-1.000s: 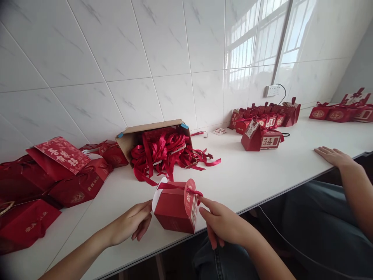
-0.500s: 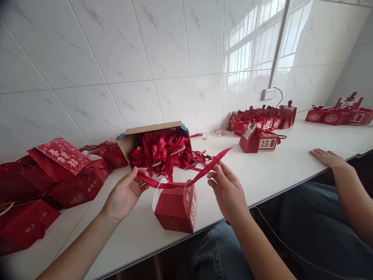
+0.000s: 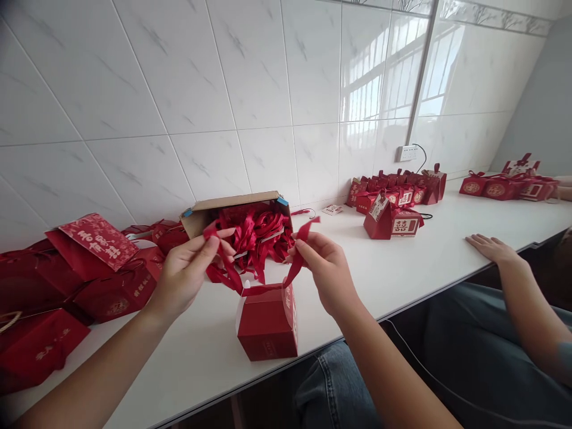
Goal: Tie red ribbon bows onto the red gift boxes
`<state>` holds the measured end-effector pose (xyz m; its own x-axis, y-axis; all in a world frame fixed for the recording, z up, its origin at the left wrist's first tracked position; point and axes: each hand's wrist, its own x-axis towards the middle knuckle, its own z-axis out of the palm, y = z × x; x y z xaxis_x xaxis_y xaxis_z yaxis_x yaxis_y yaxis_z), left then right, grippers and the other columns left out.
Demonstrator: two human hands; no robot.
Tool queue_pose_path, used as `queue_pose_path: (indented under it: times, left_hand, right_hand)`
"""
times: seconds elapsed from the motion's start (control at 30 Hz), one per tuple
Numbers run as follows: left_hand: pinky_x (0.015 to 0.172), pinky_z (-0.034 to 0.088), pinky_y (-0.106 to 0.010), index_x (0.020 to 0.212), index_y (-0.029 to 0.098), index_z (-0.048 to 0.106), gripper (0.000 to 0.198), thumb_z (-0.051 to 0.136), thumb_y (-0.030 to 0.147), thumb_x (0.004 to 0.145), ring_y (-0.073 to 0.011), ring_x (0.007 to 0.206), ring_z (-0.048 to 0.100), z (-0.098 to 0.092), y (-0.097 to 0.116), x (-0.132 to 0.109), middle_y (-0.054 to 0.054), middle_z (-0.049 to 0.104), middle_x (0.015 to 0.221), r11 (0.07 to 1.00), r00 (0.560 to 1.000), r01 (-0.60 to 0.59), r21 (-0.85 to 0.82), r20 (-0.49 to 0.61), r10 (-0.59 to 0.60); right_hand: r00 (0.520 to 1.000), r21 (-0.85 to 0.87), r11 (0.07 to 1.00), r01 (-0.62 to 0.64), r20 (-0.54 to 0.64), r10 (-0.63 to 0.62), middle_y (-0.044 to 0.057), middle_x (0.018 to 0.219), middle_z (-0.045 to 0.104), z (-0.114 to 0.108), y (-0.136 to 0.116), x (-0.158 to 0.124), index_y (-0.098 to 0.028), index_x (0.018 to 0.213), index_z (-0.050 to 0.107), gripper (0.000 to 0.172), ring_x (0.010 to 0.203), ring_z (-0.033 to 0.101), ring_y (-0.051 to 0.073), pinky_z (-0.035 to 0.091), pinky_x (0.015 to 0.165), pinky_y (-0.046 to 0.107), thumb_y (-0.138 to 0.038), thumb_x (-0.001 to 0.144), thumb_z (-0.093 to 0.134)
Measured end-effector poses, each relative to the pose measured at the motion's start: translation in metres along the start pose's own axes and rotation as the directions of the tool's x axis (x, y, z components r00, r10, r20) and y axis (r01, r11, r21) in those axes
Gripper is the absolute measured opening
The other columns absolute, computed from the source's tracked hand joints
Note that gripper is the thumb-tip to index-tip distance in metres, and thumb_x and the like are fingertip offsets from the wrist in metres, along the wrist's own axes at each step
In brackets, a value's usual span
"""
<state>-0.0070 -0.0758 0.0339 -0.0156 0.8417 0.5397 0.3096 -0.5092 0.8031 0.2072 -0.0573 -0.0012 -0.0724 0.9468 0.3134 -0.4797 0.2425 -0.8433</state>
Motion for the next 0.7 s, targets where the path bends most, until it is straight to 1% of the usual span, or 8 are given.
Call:
queue_pose_path:
  times: [0.17,0.23,0.3,0.4,0.5,0.57,0.63,0.7]
  left_hand:
    - [0.096,0.045,-0.034,0.103,0.018,0.068,0.029,0.049,0.035,0.09,-0.0214,0.107,0.056,0.016,0.015,0.016,-0.008,0.06,0.116,0.948,0.949,-0.285,0.144,0.183,0.258]
    - [0.098,0.042,-0.032,0.098,0.02,0.07,0.027,0.047,0.032,0.092,-0.0208,0.112,0.053,0.017,0.016,0.022,-0.007,0.056,0.121,0.881,0.899,-0.406,0.242,0.281,0.337]
    - [0.089,0.047,-0.029,0.085,0.019,0.071,0.03,0.044,0.032,0.093,-0.0181,0.099,0.058,0.015,0.016,0.027,-0.006,0.061,0.106,0.819,0.855,-0.474,0.324,0.39,0.341]
    - [0.076,0.05,-0.027,0.097,0.019,0.067,0.028,0.048,0.039,0.091,-0.0154,0.08,0.06,0.012,0.015,0.031,-0.003,0.063,0.087,0.758,0.846,-0.488,0.432,0.449,0.289]
    - [0.079,0.05,-0.028,0.129,0.02,0.046,0.054,0.06,0.044,0.082,-0.0177,0.091,0.06,0.008,0.014,0.03,-0.006,0.062,0.108,0.7,0.861,-0.499,0.511,0.379,0.338]
    - [0.077,0.052,-0.027,0.134,0.02,0.037,0.064,0.063,0.041,0.08,-0.0171,0.09,0.061,0.006,0.013,0.026,-0.007,0.061,0.113,0.638,0.831,-0.556,0.533,0.345,0.437]
    - [0.073,0.052,-0.026,0.132,0.018,0.037,0.058,0.062,0.034,0.083,-0.0156,0.082,0.062,0.004,0.011,0.018,-0.008,0.063,0.106,0.507,0.725,-0.676,0.535,0.364,0.585]
    - [0.073,0.053,-0.027,0.127,0.014,0.04,0.048,0.06,0.021,0.084,-0.0156,0.076,0.062,0.003,0.007,0.008,-0.007,0.066,0.096,0.286,0.541,-0.809,0.513,0.461,0.703]
  right_hand:
    - [0.958,-0.261,0.964,-0.046,0.263,0.117,0.0,0.067,0.057,0.026,-0.011,0.012,-0.016,0.083,0.064,0.019,0.055,0.049,0.009,0.037,0.056,0.025,-0.034,0.081,0.059]
    - [0.913,-0.267,0.962,-0.05,0.378,0.152,-0.001,0.068,0.055,0.034,-0.014,0.014,-0.015,0.077,0.061,0.021,0.055,0.044,0.008,0.034,0.056,0.025,-0.036,0.081,0.058]
    - [0.875,-0.222,0.972,-0.08,0.451,0.175,-0.001,0.067,0.051,0.038,-0.015,0.016,-0.015,0.072,0.058,0.026,0.054,0.04,0.007,0.032,0.054,0.024,-0.04,0.081,0.06]
    - [0.882,-0.22,0.966,-0.138,0.417,0.221,-0.003,0.061,0.048,0.04,-0.012,0.019,-0.016,0.066,0.052,0.038,0.049,0.036,0.006,0.026,0.048,0.023,-0.051,0.08,0.059]
    - [0.895,-0.242,0.948,-0.204,0.347,0.281,-0.001,0.058,0.052,0.04,-0.01,0.022,-0.015,0.064,0.052,0.043,0.045,0.038,0.006,0.024,0.044,0.022,-0.054,0.082,0.055]
    - [0.891,-0.192,0.943,-0.272,0.32,0.322,0.001,0.062,0.057,0.038,-0.01,0.025,-0.014,0.068,0.057,0.038,0.046,0.042,0.006,0.029,0.045,0.021,-0.048,0.083,0.057]
    - [0.88,-0.101,0.934,-0.342,0.313,0.356,0.002,0.068,0.061,0.034,-0.013,0.026,-0.013,0.075,0.062,0.027,0.049,0.047,0.006,0.036,0.049,0.021,-0.038,0.084,0.059]
    - [0.857,-0.023,0.913,-0.408,0.336,0.391,0.002,0.071,0.062,0.03,-0.015,0.028,-0.012,0.084,0.065,0.018,0.054,0.052,0.006,0.041,0.055,0.02,-0.028,0.086,0.058]
